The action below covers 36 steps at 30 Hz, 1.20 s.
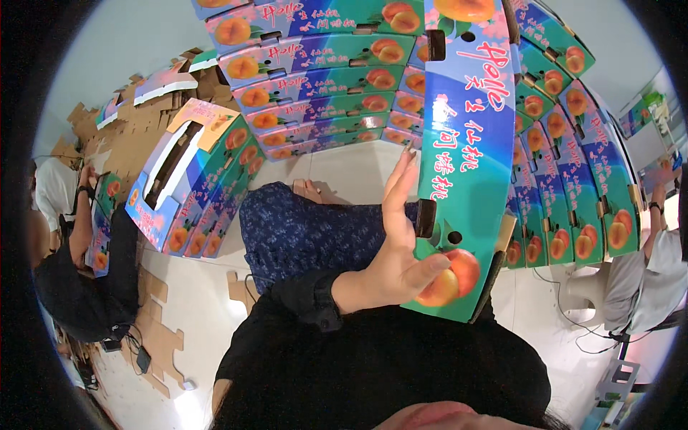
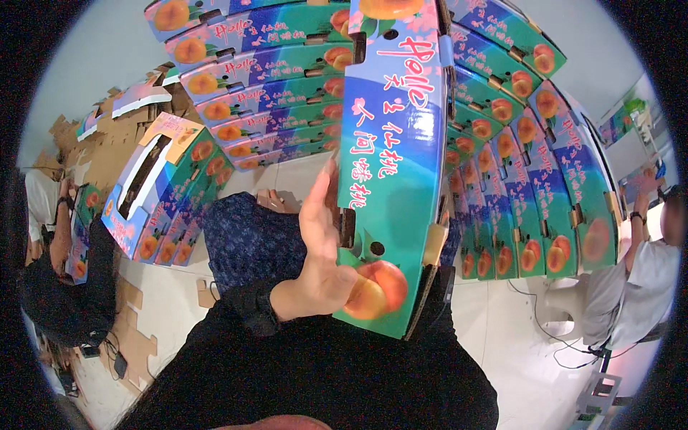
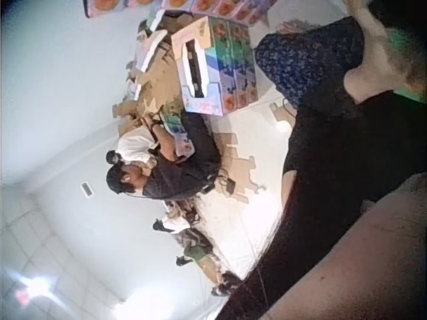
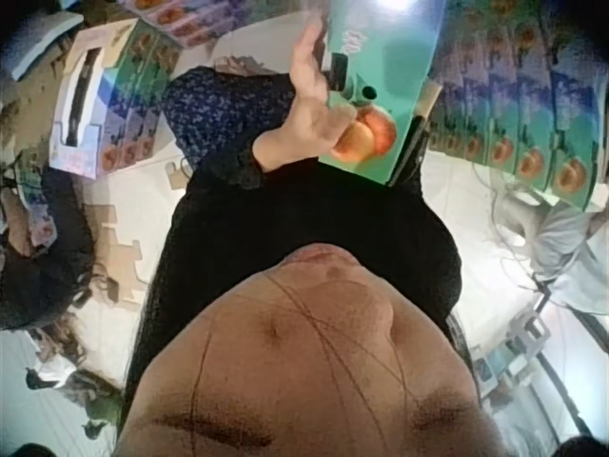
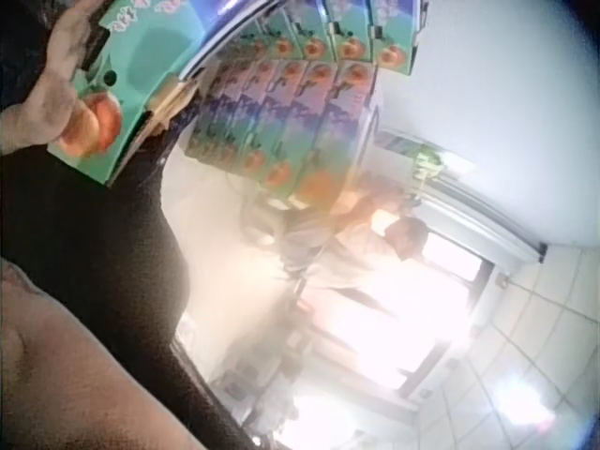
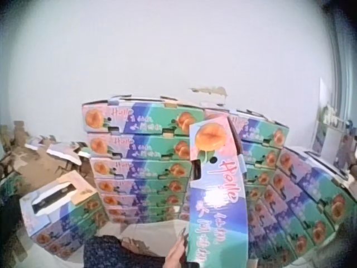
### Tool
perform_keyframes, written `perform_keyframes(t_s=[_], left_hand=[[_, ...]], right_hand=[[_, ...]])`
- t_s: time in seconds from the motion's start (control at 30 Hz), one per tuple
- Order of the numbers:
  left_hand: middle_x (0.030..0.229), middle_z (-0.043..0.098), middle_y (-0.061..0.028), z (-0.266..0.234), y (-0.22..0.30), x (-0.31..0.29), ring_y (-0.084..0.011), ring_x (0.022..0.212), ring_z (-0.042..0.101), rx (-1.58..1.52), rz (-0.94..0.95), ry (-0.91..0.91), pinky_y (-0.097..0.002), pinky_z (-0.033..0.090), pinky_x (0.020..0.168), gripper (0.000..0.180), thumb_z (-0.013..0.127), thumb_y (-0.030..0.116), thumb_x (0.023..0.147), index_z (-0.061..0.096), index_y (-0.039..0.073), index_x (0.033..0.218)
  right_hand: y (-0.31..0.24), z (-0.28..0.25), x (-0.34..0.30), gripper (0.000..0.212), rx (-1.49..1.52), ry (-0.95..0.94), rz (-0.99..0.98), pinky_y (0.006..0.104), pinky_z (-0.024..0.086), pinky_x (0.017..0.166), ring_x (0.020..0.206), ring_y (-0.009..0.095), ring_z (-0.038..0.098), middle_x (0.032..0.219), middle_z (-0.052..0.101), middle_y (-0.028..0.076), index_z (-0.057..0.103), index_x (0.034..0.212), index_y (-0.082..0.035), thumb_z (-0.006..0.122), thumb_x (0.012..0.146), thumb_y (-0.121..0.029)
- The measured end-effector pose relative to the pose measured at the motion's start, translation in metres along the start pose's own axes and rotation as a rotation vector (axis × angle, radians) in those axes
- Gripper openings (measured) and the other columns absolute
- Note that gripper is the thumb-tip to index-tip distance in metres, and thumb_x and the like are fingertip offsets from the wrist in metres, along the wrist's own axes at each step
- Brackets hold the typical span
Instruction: Selecting and moving cardboard boxes from a large stack in a packaging facility.
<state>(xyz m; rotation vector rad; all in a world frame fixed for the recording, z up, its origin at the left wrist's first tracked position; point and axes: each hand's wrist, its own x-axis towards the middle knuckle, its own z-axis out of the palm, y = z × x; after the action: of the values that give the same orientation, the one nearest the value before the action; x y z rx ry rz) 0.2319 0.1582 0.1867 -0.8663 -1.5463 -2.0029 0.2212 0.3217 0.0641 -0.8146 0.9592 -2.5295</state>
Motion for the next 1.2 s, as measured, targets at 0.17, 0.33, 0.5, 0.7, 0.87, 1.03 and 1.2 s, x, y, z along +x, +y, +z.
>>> perform_keyframes(t_s=[0.17, 0.33, 0.5, 0.7, 0.87, 1.03, 1.2], left_hand=[[0.152, -0.005, -0.0242, -0.007, 0.006, -0.007, -0.0362, 0.143, 0.004, 0.061, 0.034, -0.049, -0.0466, 0.010, 0.114, 0.105, 0.066, 0.043, 0.085, -0.008, 0.003, 0.147], [0.150, 0.017, -0.0289, -0.027, 0.010, -0.002, -0.0377, 0.138, 0.024, 0.048, -0.031, -0.140, -0.0476, 0.016, 0.112, 0.118, 0.068, 0.051, 0.081, -0.018, 0.003, 0.146], [0.141, 0.034, -0.0270, -0.048, 0.021, 0.018, -0.0341, 0.133, 0.034, -0.207, -0.235, -0.030, -0.0441, 0.022, 0.110, 0.126, 0.078, 0.047, 0.072, -0.014, 0.004, 0.148], [0.133, 0.045, -0.0190, -0.058, 0.011, 0.015, -0.0274, 0.121, 0.048, 0.115, -0.459, -0.123, -0.0401, 0.036, 0.103, 0.130, 0.088, 0.028, 0.064, -0.008, 0.004, 0.148], [0.110, 0.061, -0.0109, -0.048, 0.021, 0.017, -0.0168, 0.107, 0.057, -0.187, -0.731, 0.034, -0.0326, 0.047, 0.089, 0.056, 0.079, 0.009, 0.072, 0.051, -0.001, 0.120], [0.111, 0.060, -0.0119, -0.043, 0.014, 0.006, -0.0209, 0.104, 0.060, -0.396, -0.748, 0.311, -0.0335, 0.048, 0.089, 0.049, 0.065, 0.020, 0.083, 0.047, -0.001, 0.124], [0.115, 0.060, -0.0142, -0.032, 0.008, 0.007, -0.0251, 0.105, 0.061, -0.407, -0.763, 0.330, -0.0368, 0.049, 0.091, 0.056, 0.060, 0.037, 0.087, 0.047, -0.001, 0.126]], right_hand=[[-0.003, -0.001, 0.007, 0.076, -0.019, 0.111, -0.101, 0.0444, 0.033, 0.109, 0.129, 0.032, 0.042, 0.143, 0.039, 0.016, 0.033, 0.142, -0.004, 0.052, 0.085, -0.050], [-0.037, -0.049, 0.012, 0.076, -0.054, 0.416, -0.327, 0.0443, 0.033, 0.109, 0.130, 0.032, 0.041, 0.144, 0.039, 0.016, 0.033, 0.142, -0.004, 0.051, 0.085, -0.051], [-0.095, -0.070, 0.005, 0.090, 0.496, 0.076, -0.359, 0.0405, 0.028, 0.111, 0.133, 0.027, 0.036, 0.144, 0.038, 0.010, 0.031, 0.144, -0.009, 0.044, 0.080, -0.070], [-0.147, -0.034, -0.021, 0.081, -0.560, 0.925, -0.260, 0.0349, 0.050, 0.083, 0.099, 0.022, 0.058, 0.113, 0.055, 0.011, 0.043, 0.128, -0.004, 0.067, 0.070, -0.057], [-0.201, 0.022, 0.021, 0.120, -0.634, 0.495, -0.188, 0.0346, 0.044, 0.097, 0.118, 0.024, 0.052, 0.135, 0.045, 0.016, 0.022, 0.144, 0.006, 0.081, 0.059, -0.053], [-0.216, 0.037, 0.084, 0.106, -0.320, 0.160, -0.562, 0.0415, 0.041, 0.102, 0.121, 0.030, 0.050, 0.133, 0.047, 0.021, 0.028, 0.141, 0.006, 0.071, 0.067, -0.058], [-0.156, -0.016, 0.017, 0.095, -0.134, -0.051, -0.481, 0.0439, 0.041, 0.101, 0.121, 0.031, 0.049, 0.134, 0.047, 0.020, 0.031, 0.139, 0.005, 0.068, 0.073, -0.052]])
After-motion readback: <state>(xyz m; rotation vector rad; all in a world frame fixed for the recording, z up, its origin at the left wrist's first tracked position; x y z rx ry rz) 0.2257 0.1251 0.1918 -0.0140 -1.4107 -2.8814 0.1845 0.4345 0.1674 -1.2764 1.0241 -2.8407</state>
